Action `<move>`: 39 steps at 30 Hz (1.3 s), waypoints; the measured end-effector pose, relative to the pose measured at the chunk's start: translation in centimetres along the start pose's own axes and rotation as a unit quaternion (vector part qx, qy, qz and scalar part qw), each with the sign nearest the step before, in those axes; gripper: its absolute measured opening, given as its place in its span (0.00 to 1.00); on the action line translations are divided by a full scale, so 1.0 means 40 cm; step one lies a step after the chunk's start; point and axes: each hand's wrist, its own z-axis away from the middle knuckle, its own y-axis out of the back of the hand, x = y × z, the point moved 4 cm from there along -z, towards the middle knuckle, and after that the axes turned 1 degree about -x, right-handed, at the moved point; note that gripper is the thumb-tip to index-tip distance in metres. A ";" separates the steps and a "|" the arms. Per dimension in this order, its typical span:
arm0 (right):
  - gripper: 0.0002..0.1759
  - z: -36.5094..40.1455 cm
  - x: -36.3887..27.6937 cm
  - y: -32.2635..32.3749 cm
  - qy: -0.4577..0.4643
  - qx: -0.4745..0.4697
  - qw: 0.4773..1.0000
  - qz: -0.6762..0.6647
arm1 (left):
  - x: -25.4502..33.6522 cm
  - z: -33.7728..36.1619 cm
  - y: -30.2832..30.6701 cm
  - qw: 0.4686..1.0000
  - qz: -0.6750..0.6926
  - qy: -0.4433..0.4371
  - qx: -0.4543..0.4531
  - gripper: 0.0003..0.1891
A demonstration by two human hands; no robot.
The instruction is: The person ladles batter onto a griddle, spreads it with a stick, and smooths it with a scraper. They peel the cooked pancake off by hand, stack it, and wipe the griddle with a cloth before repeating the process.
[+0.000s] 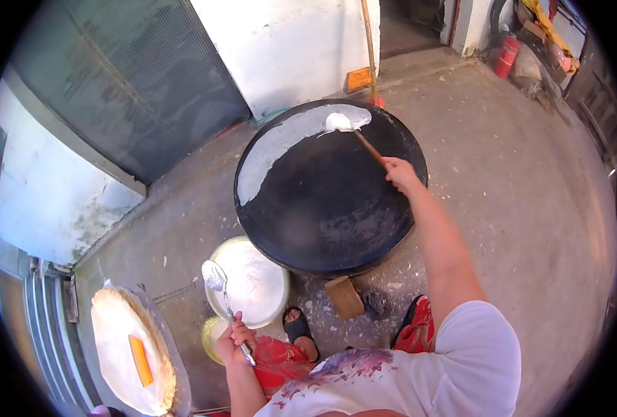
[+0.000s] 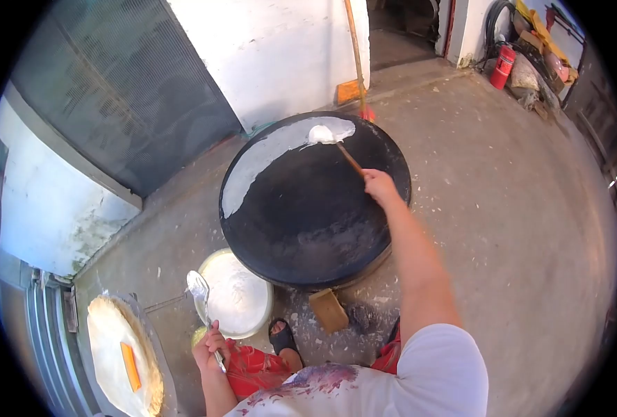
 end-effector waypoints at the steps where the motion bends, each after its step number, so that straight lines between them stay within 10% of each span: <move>1: 0.16 -0.007 0.003 -0.033 0.057 -0.020 0.997 0.043 | 0.001 -0.001 0.003 1.000 0.002 -0.002 0.001 0.15; 9: 0.16 0.092 0.036 0.055 0.011 0.150 0.978 0.147 | 0.008 0.010 0.011 1.000 -0.014 -0.009 -0.017 0.15; 14: 0.15 0.121 -0.029 -0.116 0.079 0.003 0.977 0.196 | 0.019 0.004 0.022 0.999 -0.030 -0.006 -0.027 0.15; 21: 0.16 0.054 0.045 -0.029 0.049 0.086 0.990 0.103 | 0.034 0.015 0.038 0.998 -0.054 -0.019 -0.027 0.15; 26: 0.15 0.173 -0.112 -0.162 0.095 -0.024 0.955 0.282 | 0.033 0.008 0.026 0.998 -0.052 -0.034 -0.029 0.15; 33: 0.15 0.170 0.019 -0.046 0.025 0.130 0.972 0.195 | 0.040 0.017 0.039 0.997 -0.063 -0.023 -0.032 0.15; 39: 0.14 0.188 -0.069 -0.193 0.104 -0.090 0.971 0.194 | 0.035 0.018 0.026 0.997 -0.059 -0.019 -0.041 0.15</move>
